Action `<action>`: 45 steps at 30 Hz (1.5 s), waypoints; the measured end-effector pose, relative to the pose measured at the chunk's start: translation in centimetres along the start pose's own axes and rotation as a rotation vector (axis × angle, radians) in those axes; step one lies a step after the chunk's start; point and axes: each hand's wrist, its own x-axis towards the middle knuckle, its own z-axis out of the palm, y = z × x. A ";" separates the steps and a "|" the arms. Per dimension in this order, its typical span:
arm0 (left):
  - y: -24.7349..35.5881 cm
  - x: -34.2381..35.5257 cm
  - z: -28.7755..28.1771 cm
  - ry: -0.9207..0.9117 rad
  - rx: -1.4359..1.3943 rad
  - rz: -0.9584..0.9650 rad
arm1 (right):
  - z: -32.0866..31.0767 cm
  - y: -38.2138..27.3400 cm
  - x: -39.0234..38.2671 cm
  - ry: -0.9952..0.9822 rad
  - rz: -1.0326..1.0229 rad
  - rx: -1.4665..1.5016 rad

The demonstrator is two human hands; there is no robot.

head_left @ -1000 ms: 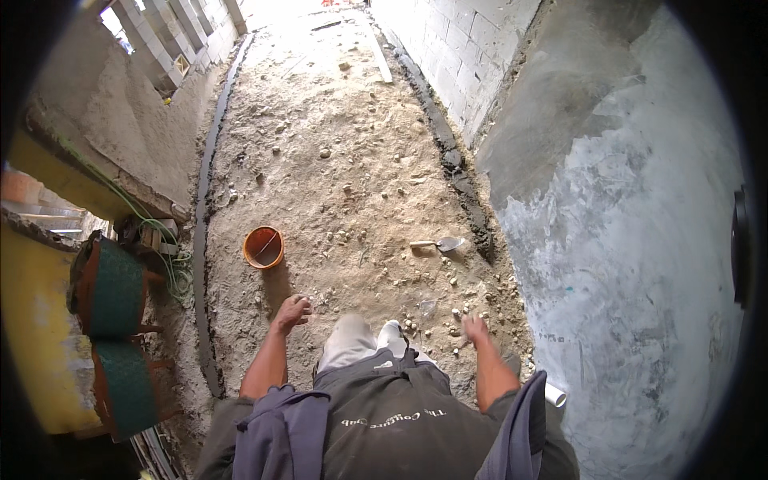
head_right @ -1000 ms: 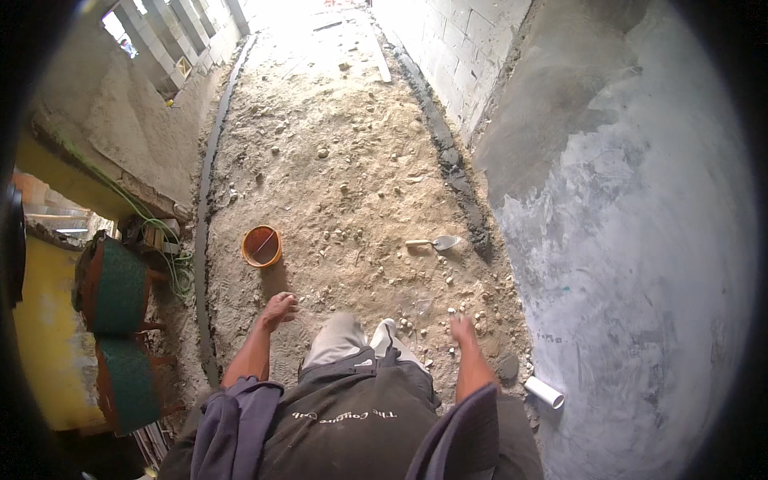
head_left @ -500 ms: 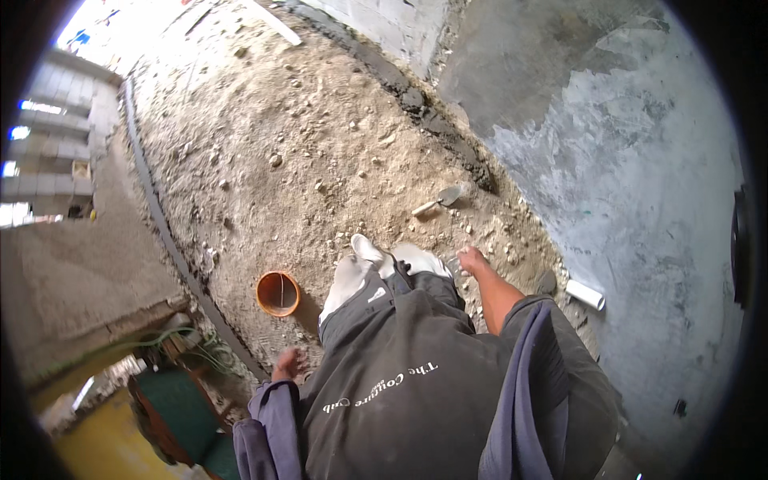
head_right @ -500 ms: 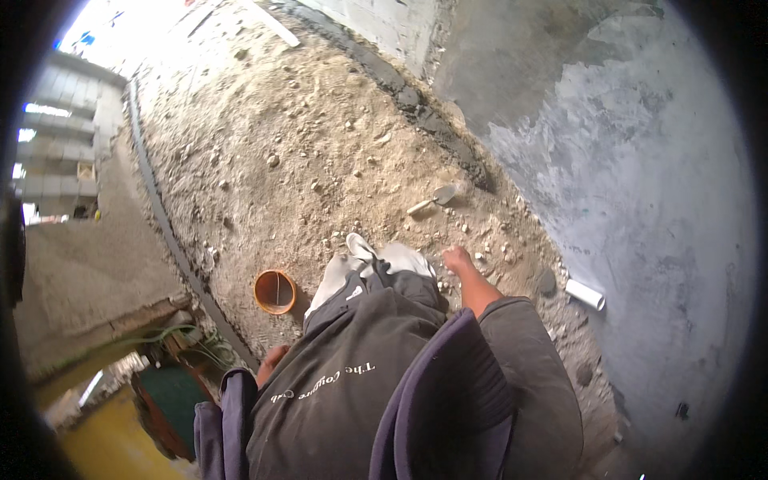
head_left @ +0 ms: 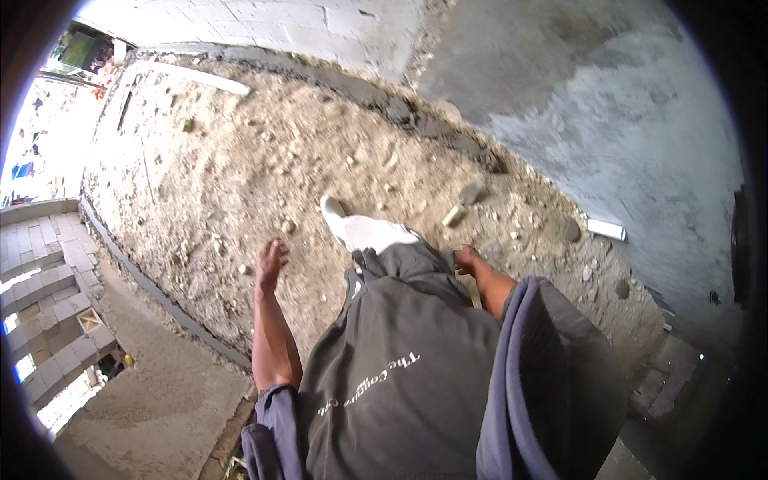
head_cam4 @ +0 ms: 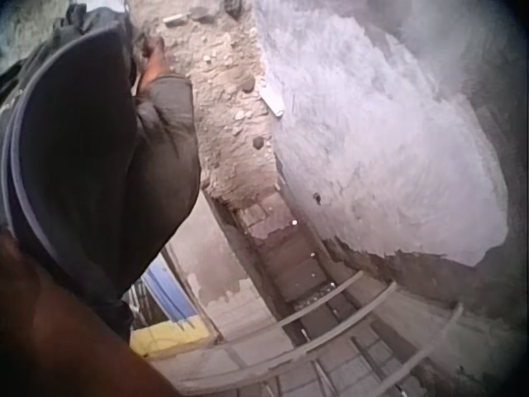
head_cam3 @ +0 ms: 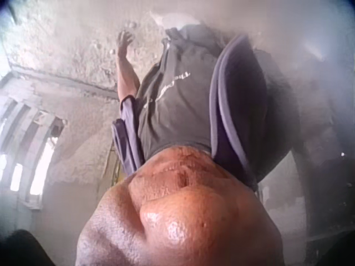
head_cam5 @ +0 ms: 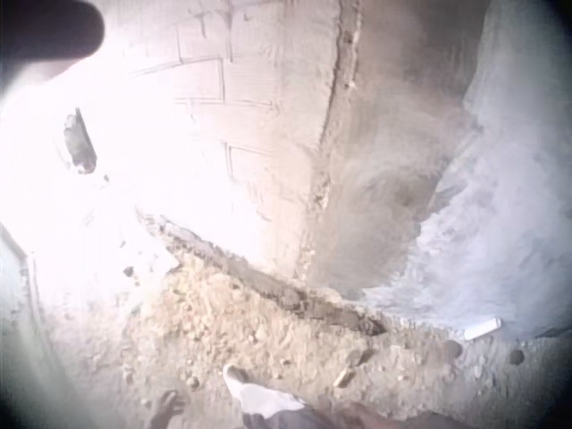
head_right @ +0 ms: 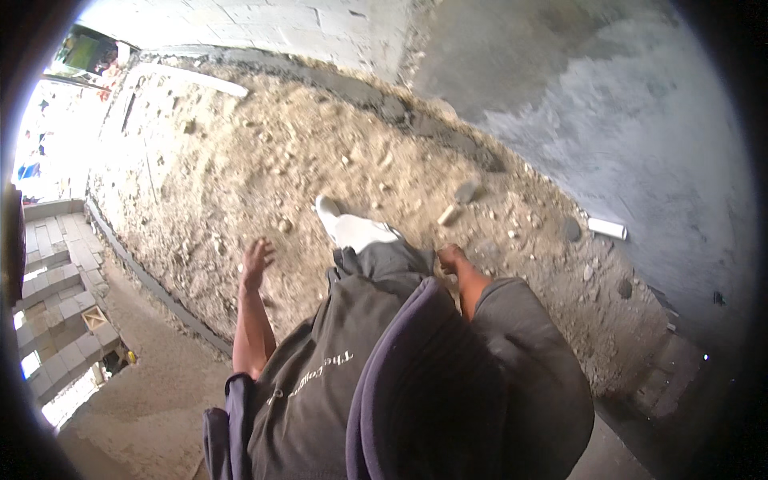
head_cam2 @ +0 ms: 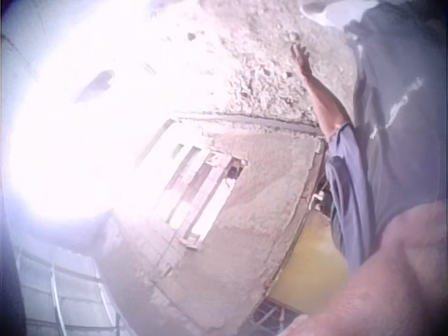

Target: The person positions a long metal straightedge along a wall base to level the ground. They then scoop wet cement from a red bucket using a trowel and spread it along the base of the wall, smoothing the surface.

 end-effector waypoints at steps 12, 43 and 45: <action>-0.5 5.8 -23.0 0.109 0.056 -0.664 | 11.7 -37.3 2.6 0.146 -0.628 -0.095; 47.5 71.6 -63.5 -0.189 0.400 -0.257 | 44.6 -85.6 11.4 0.155 -0.148 0.086; 49.7 74.4 -65.2 -0.298 0.489 -0.390 | 44.8 -91.5 12.9 0.158 -0.151 0.098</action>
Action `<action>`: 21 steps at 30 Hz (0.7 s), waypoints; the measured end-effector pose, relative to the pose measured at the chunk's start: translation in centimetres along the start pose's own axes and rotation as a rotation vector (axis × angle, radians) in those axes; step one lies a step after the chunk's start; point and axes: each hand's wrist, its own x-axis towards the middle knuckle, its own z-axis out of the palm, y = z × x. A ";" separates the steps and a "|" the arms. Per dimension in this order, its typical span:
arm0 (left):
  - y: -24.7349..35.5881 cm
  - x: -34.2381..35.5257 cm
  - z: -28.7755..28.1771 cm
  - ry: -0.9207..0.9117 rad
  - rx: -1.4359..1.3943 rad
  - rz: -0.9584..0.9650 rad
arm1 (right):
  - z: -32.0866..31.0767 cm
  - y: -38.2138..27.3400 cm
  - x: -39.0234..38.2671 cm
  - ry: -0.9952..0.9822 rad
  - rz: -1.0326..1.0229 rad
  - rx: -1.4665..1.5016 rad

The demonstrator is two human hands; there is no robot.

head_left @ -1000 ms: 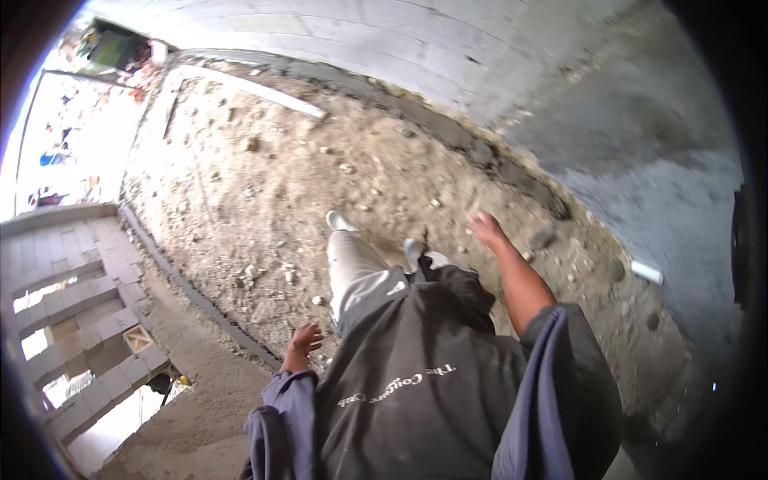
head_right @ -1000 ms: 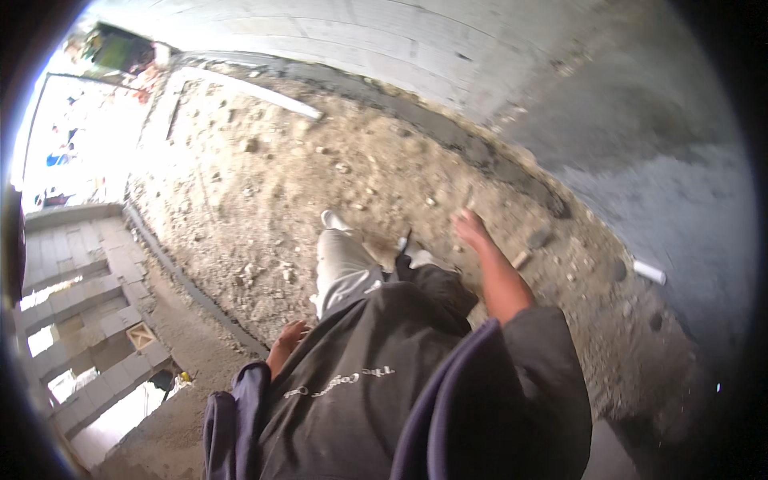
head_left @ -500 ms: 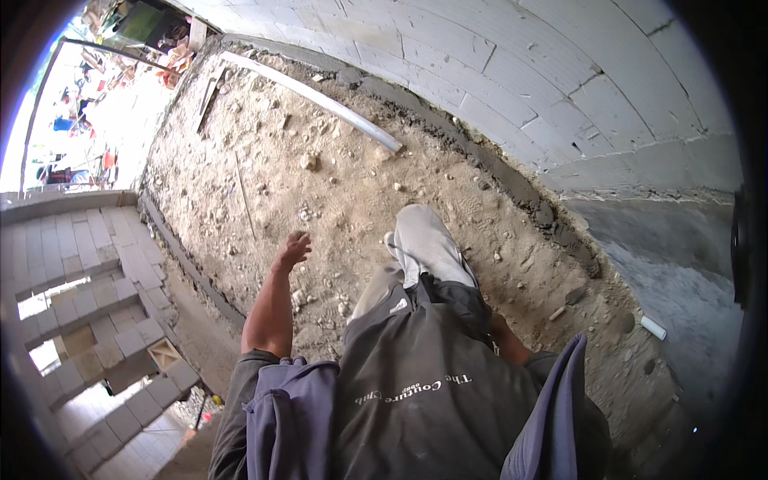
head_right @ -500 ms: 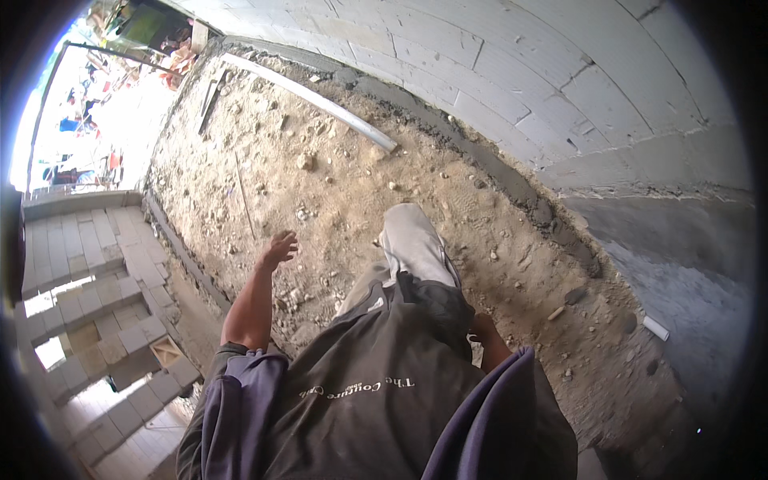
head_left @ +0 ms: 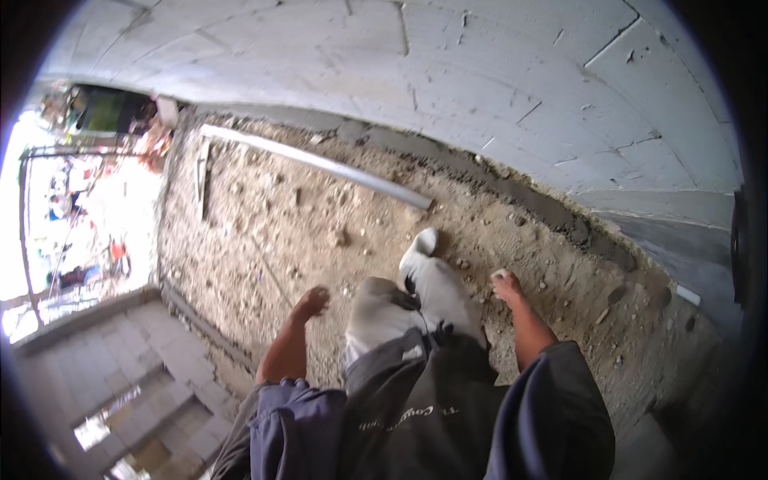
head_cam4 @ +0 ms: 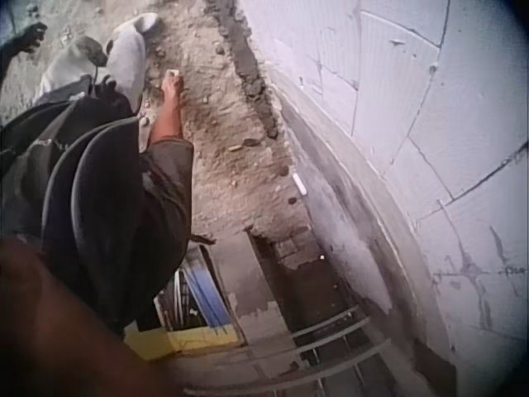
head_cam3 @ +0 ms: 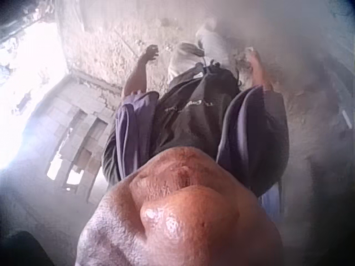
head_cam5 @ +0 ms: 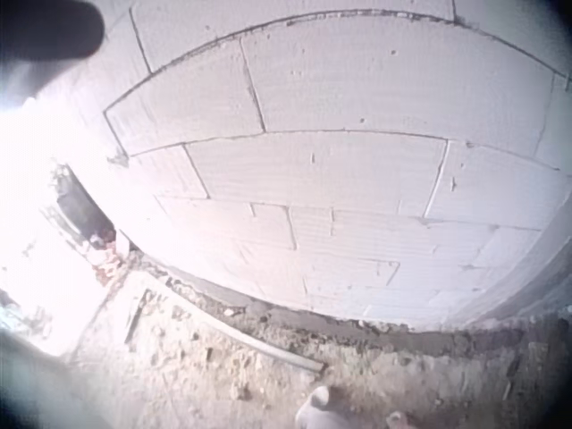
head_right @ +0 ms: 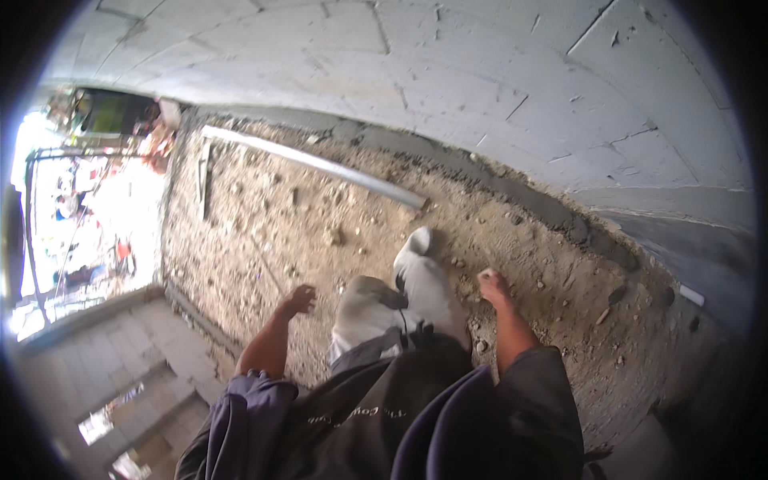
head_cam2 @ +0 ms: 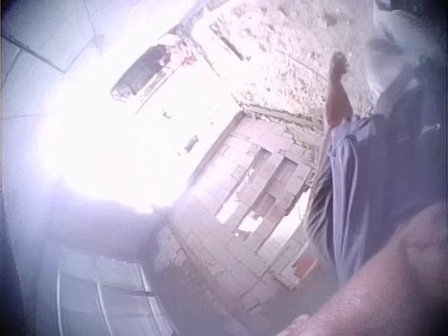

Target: The person positions a long metal straightedge along a wall base to level the ground. They then scoop wet cement from a red bucket using a trowel and spread it along the base of the wall, smoothing the surface.

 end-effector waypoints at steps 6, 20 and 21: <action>4.5 9.6 -10.4 0.068 0.023 -0.004 | 5.1 -15.2 8.1 0.034 -0.249 -0.214; 23.3 54.5 -17.0 0.330 0.851 0.474 | 33.5 -26.5 46.7 -0.002 -0.769 -0.718; 23.1 56.4 -18.1 0.426 1.061 0.420 | 35.5 -27.3 48.3 0.020 -0.845 -0.692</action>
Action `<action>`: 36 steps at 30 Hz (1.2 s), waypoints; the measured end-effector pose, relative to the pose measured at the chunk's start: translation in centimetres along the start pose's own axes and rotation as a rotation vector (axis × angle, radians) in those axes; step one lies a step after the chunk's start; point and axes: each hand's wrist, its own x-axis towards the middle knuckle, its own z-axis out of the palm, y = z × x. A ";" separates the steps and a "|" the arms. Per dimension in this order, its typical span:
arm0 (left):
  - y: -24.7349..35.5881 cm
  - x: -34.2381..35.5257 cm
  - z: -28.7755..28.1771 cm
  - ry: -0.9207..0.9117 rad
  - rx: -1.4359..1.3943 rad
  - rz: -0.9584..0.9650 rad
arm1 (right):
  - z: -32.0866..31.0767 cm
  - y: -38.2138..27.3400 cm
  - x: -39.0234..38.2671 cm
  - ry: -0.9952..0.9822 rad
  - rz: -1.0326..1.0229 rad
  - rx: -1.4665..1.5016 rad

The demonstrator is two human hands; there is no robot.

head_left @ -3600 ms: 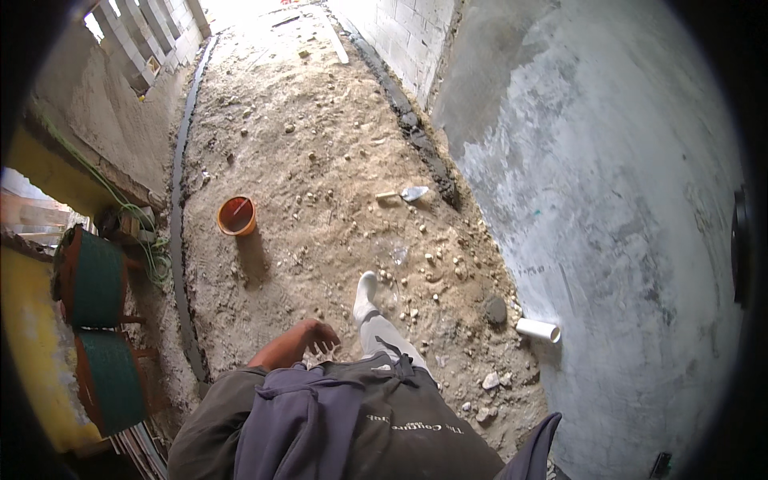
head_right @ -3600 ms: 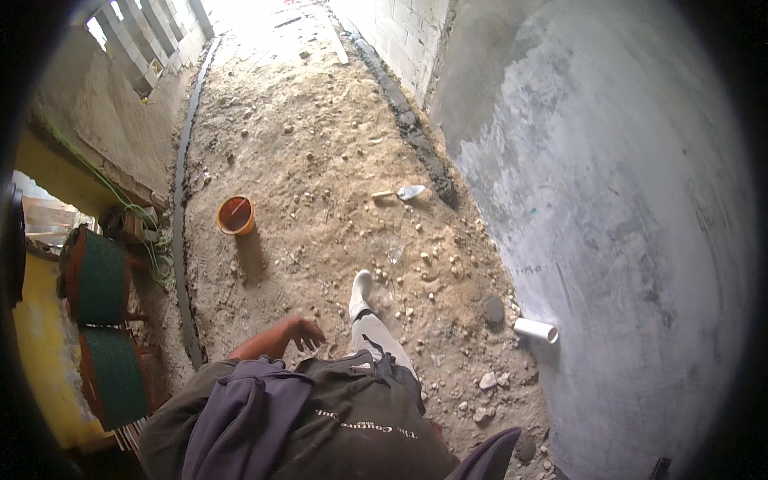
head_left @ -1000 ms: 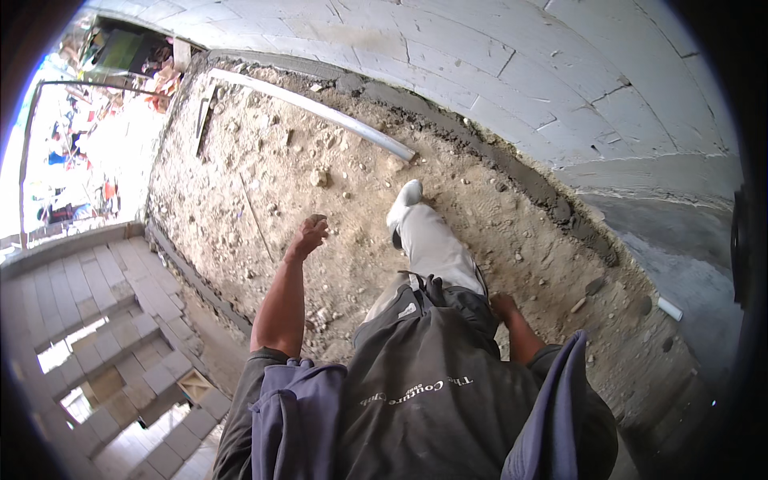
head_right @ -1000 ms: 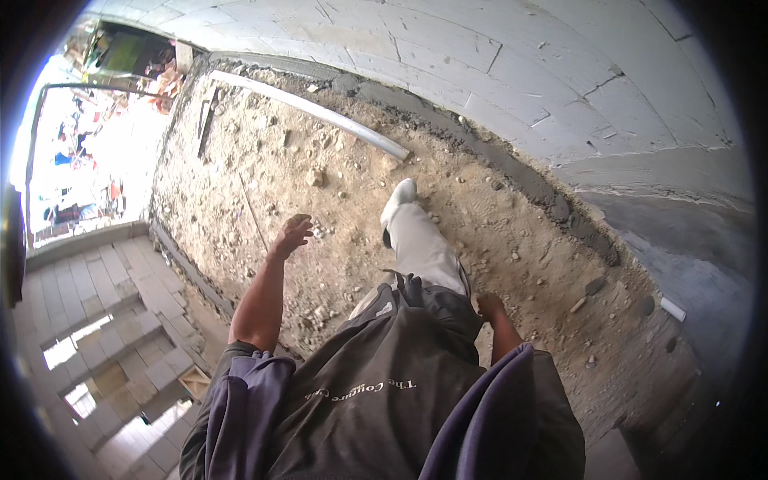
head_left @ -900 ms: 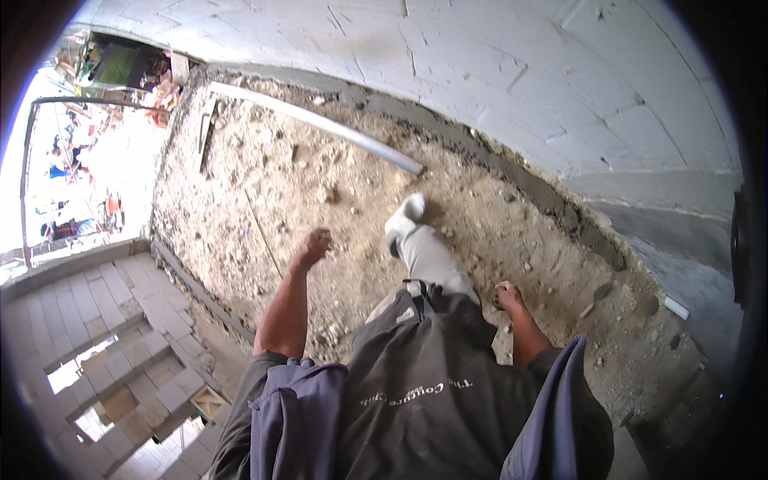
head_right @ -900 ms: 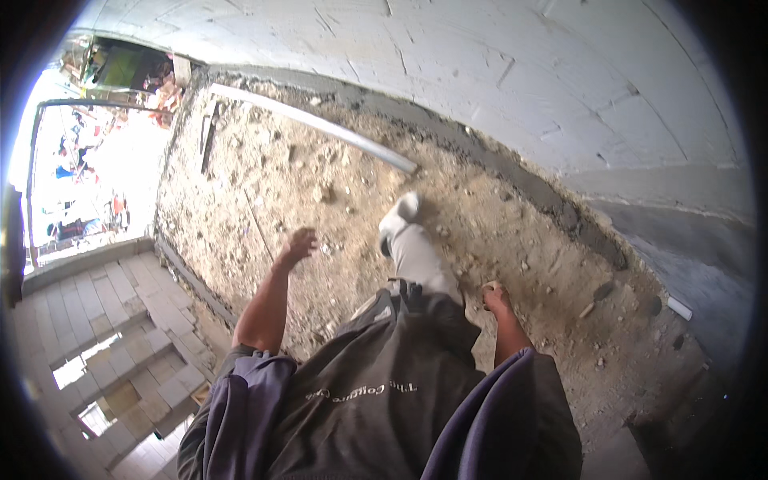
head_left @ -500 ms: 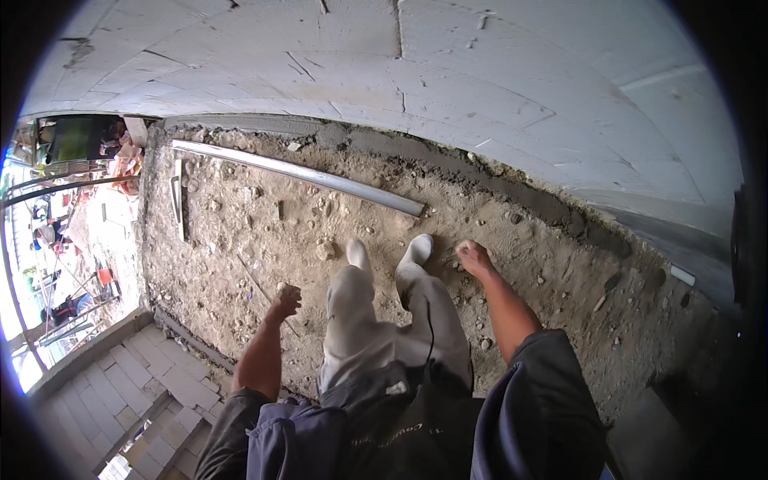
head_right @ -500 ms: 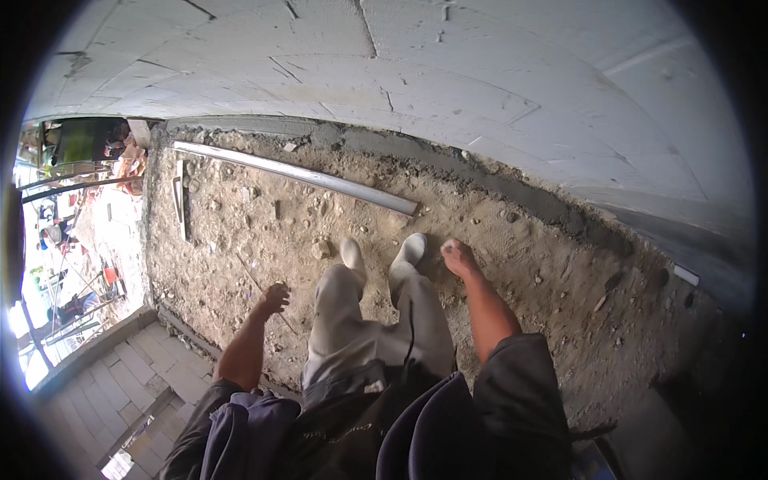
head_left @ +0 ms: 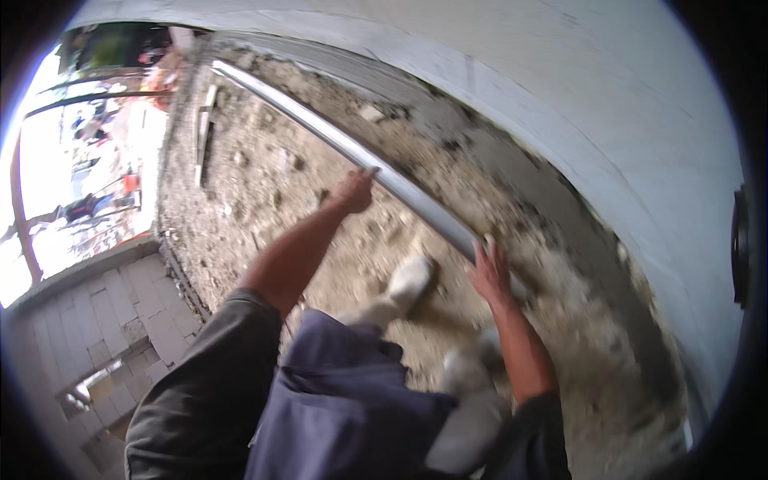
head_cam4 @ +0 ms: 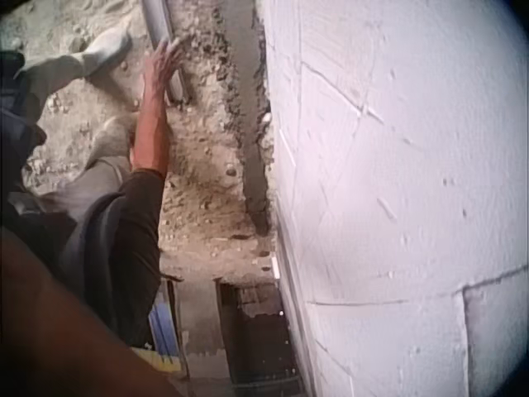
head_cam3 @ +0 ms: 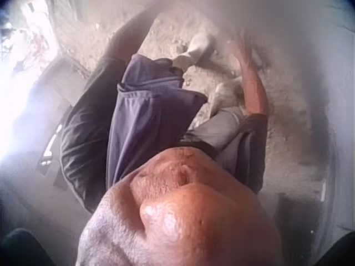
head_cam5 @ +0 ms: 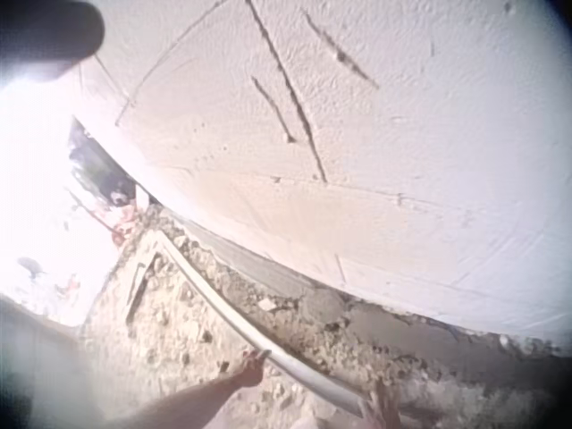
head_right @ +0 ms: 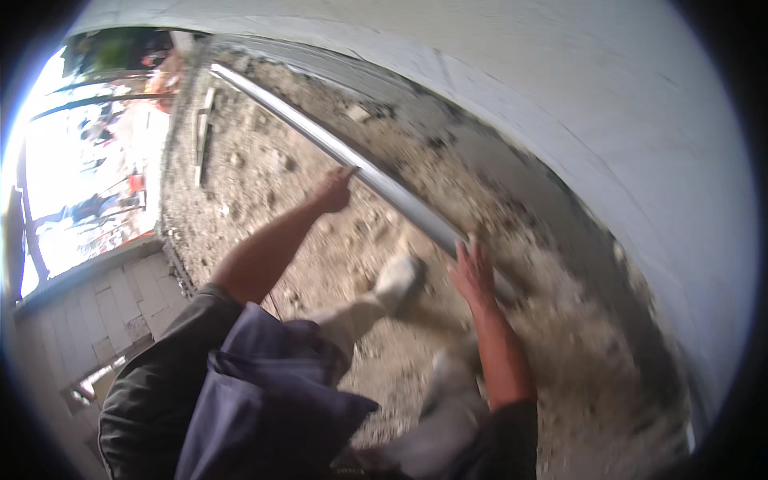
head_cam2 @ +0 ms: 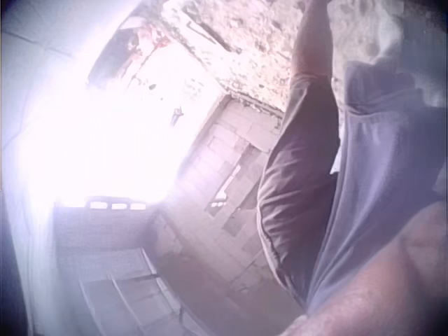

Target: The person positions a long metal straightedge along a wall base to level the ground. They then scoop wet cement from a red bucket using a trowel and spread it along the base of the wall, smoothing the surface.

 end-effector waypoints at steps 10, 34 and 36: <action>-13.2 10.4 0.3 0.181 0.607 0.100 | 7.2 -0.5 6.1 -0.080 0.066 -0.153; -14.9 15.4 -4.8 0.126 0.566 0.712 | -3.9 3.7 -3.5 -0.083 -0.020 -0.167; -10.2 13.6 -4.9 0.172 0.531 0.827 | -7.1 5.4 -6.6 -0.155 0.118 -0.279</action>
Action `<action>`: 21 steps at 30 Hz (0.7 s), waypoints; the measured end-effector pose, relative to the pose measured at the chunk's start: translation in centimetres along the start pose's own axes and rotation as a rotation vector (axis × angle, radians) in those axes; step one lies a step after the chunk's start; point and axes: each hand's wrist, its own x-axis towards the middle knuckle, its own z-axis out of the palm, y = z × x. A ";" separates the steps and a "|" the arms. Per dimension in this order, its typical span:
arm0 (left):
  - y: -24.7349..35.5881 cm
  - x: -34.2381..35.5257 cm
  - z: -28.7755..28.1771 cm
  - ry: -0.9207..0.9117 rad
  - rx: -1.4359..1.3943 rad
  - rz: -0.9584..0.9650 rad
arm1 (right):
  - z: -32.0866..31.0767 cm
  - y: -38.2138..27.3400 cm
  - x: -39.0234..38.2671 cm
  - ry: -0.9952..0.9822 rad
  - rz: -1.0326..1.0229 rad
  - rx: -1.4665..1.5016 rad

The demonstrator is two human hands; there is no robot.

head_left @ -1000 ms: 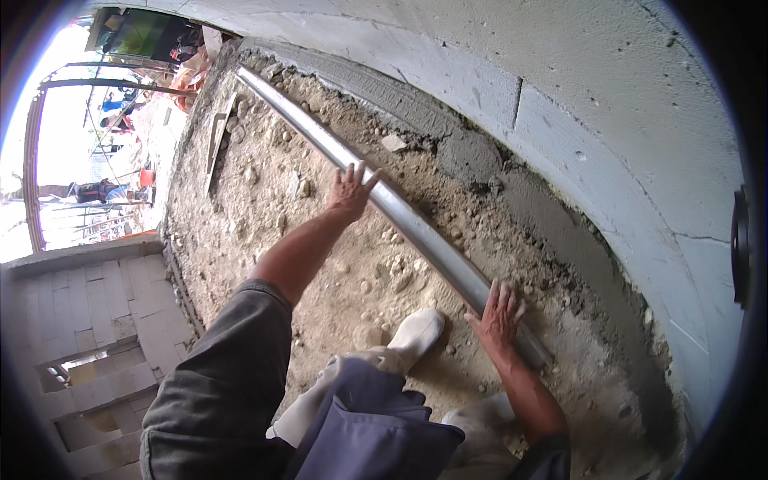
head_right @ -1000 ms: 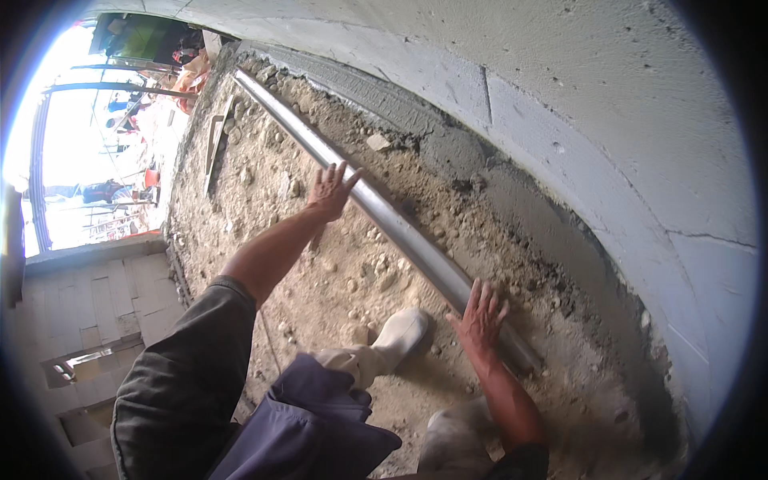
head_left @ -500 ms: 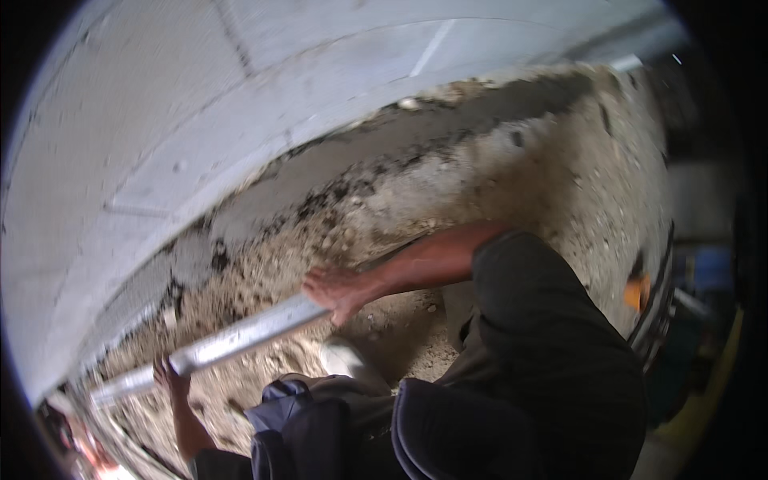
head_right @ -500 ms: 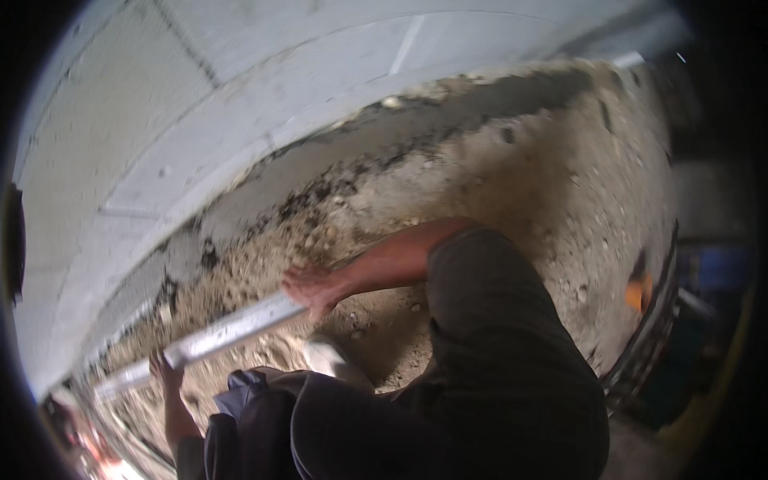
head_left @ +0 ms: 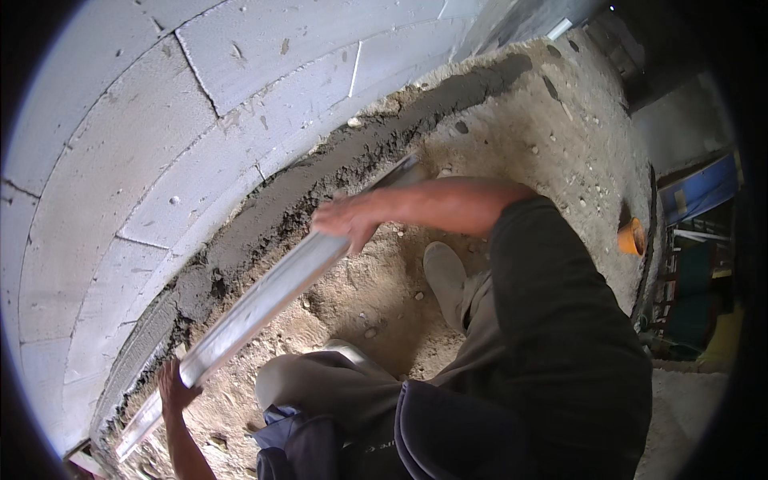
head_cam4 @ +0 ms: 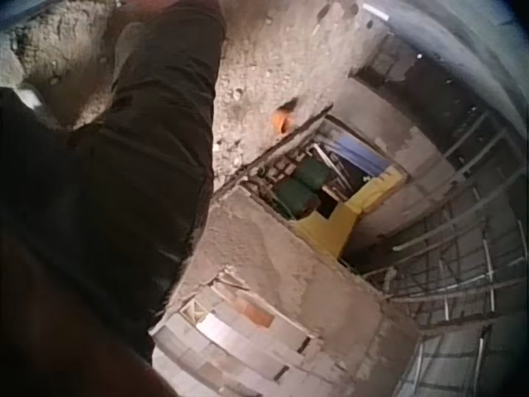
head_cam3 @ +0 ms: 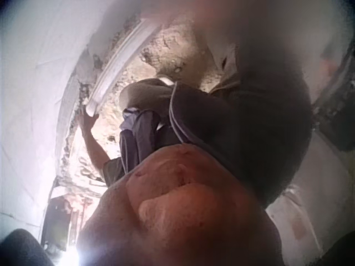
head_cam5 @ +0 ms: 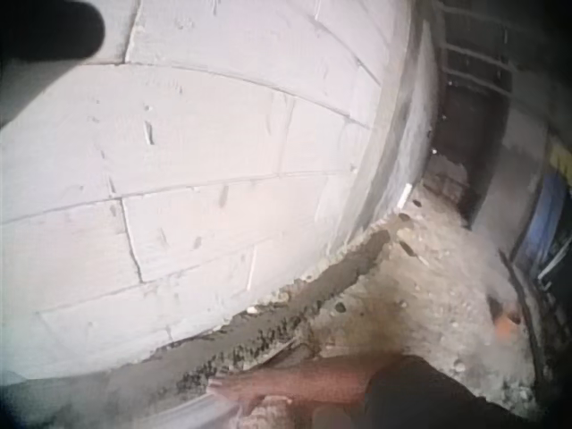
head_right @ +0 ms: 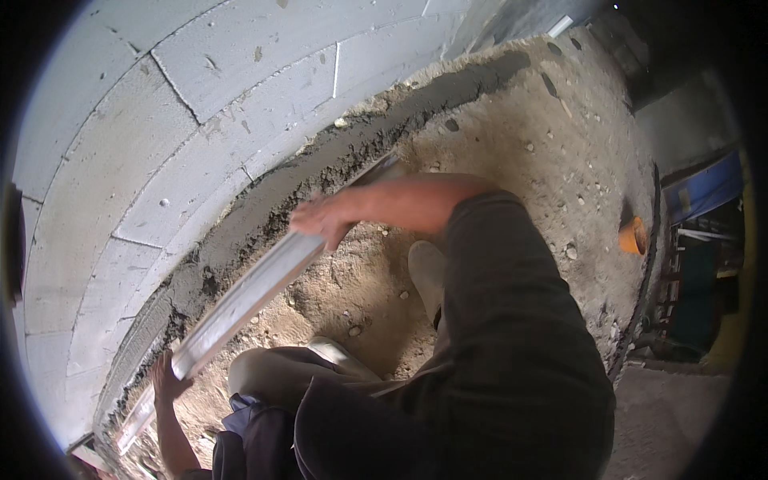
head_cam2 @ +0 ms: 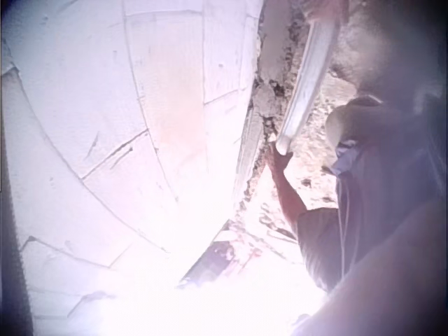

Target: The person positions a long metal straightedge along a wall base to level the ground. They then scoop wet cement from a red bucket using a trowel and spread it along the base of the wall, smoothing the surface.

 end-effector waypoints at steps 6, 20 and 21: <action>14.4 5.7 -10.6 0.060 -0.029 0.076 | -5.3 0.6 -6.5 0.168 0.280 -0.090; 41.4 16.8 -16.6 -0.021 -0.045 0.220 | -3.8 6.4 -12.3 0.410 0.122 0.005; 42.9 17.8 -16.7 -0.018 -0.024 0.233 | -3.1 8.1 -13.3 0.428 0.111 0.021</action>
